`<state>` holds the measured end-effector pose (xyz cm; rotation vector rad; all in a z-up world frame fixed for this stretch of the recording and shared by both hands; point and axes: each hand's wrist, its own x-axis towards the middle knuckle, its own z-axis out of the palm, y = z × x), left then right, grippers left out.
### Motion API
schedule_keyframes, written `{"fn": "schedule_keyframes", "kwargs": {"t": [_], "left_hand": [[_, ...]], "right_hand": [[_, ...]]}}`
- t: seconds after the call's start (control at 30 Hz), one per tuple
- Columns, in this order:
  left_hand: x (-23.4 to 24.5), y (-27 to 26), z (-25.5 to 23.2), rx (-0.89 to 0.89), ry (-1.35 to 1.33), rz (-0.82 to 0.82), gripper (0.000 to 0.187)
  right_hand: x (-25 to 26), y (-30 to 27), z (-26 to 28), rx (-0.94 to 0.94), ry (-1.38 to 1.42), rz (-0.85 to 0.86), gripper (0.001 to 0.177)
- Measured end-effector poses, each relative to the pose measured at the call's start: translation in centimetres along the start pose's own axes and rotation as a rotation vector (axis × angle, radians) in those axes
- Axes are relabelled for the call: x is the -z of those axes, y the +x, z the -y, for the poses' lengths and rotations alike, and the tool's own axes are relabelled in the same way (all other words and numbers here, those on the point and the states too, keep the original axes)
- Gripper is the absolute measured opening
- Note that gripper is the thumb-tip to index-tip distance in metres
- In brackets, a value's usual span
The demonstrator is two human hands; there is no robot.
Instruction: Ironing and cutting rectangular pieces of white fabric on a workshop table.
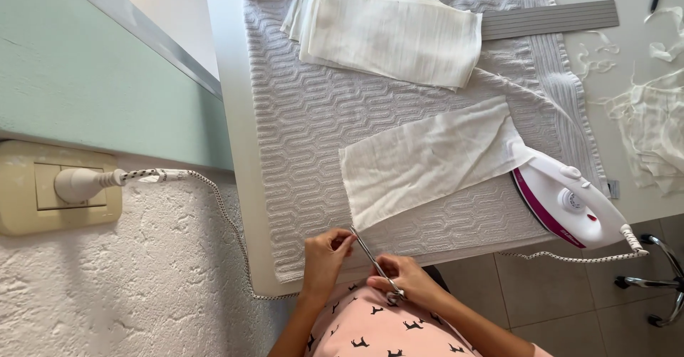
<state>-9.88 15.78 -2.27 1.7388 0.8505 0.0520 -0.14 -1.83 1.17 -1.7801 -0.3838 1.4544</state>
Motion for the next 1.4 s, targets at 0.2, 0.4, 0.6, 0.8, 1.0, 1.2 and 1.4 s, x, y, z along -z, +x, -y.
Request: {"fn": "schedule_keyframes", "kwargs": {"t": [0.2, 0.4, 0.6, 0.8, 1.0, 1.2, 1.4], "left_hand": [[0.4, -0.4, -0.6, -0.086, 0.065, -0.037, 0.019], [0.7, -0.4, -1.1, -0.07, 0.084, -0.012, 0.017], [3.8, 1.2, -2.5, 0.224, 0.138, 0.571, 0.009], [-0.6, 11.6, -13.4, -0.059, 0.294, 0.895, 0.02], [-21.5, 25.2, -23.8, -0.782, 0.415, 0.408, 0.004], [-40.0, 34.4, -29.1, -0.679, 0.333, 0.326, 0.014], [-31.9, 30.5, -28.8, -0.869, -0.045, 0.234, 0.025]], "right_hand": [[-0.5, 0.9, 0.5, 0.07, -0.059, -0.078, 0.028], [-0.3, 1.0, -0.3, 0.093, -0.082, -0.101, 0.034], [2.2, -2.6, 2.3, -0.066, -0.012, -0.017, 0.025], [14.9, -9.4, 3.0, 0.141, 0.116, -0.218, 0.06], [33.0, -13.5, 4.3, 0.216, -0.518, -0.754, 0.065], [47.5, -3.3, -9.5, 0.213, -0.623, -0.881, 0.071], [50.2, -2.1, -15.1, 0.136, -0.778, -0.988, 0.071]]}}
